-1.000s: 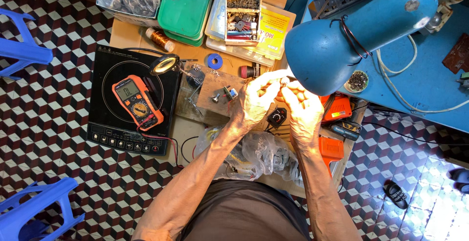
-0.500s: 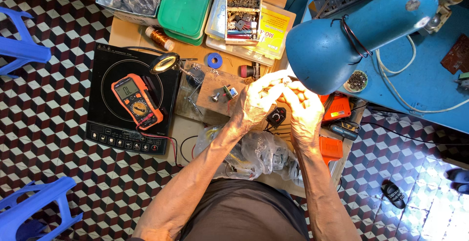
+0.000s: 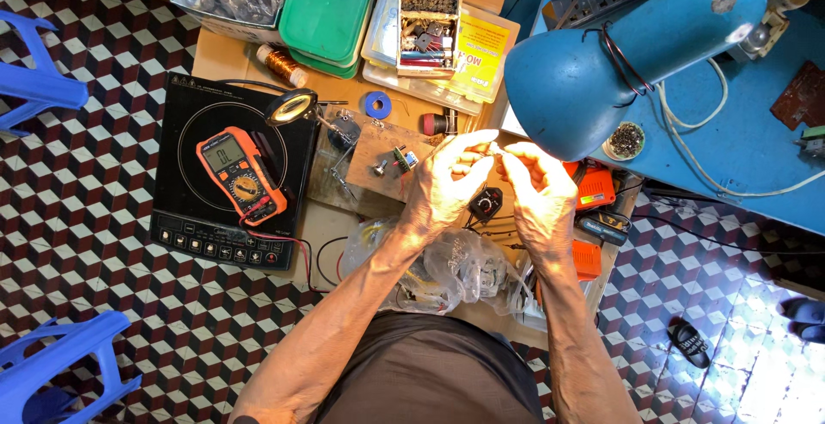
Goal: The person sorts small electronic components from a plastic bag on a workbench. They repeatedly pick up items, inspect them under a desk lamp, and place them back into the bag. The workbench contains a multimeter, soldering iron, and various tools.
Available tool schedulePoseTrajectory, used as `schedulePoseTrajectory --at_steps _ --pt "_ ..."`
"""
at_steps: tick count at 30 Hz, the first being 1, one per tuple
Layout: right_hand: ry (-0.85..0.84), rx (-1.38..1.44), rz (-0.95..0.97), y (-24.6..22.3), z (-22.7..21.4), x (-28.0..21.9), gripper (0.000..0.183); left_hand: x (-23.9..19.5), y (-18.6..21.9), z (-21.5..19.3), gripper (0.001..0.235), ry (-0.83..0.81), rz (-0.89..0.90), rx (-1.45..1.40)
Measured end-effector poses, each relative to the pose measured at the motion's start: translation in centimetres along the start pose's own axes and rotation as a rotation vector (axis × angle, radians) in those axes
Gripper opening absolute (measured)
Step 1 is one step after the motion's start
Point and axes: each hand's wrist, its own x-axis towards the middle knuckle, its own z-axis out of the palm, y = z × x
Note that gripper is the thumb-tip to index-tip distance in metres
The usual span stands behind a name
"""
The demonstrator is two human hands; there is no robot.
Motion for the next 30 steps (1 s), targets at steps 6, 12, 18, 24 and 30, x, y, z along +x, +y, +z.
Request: schedulePoseTrajectory --at_steps 6,12,18,24,30 --pt "-0.031 0.005 0.008 -0.1 0.0 -0.4 0.016 -0.4 -0.3 -0.1 0.035 -0.021 -0.008 -0.082" --pt "-0.023 -0.15 -0.013 -0.5 -0.4 -0.5 0.014 -0.5 -0.7 -0.1 0.034 -0.061 -0.047 -0.13" --pt "-0.039 -0.12 0.01 -0.1 -0.5 -0.3 0.014 -0.6 -0.7 -0.3 0.034 -0.077 -0.043 -0.123" --pt "-0.063 -0.077 0.028 0.4 -0.6 -0.1 0.016 -0.6 -0.8 -0.4 0.034 -0.088 -0.056 -0.128" --pt "-0.054 -0.058 0.099 0.8 -0.7 -0.1 0.018 -0.6 -1.0 -0.3 0.033 -0.092 -0.05 -0.155"
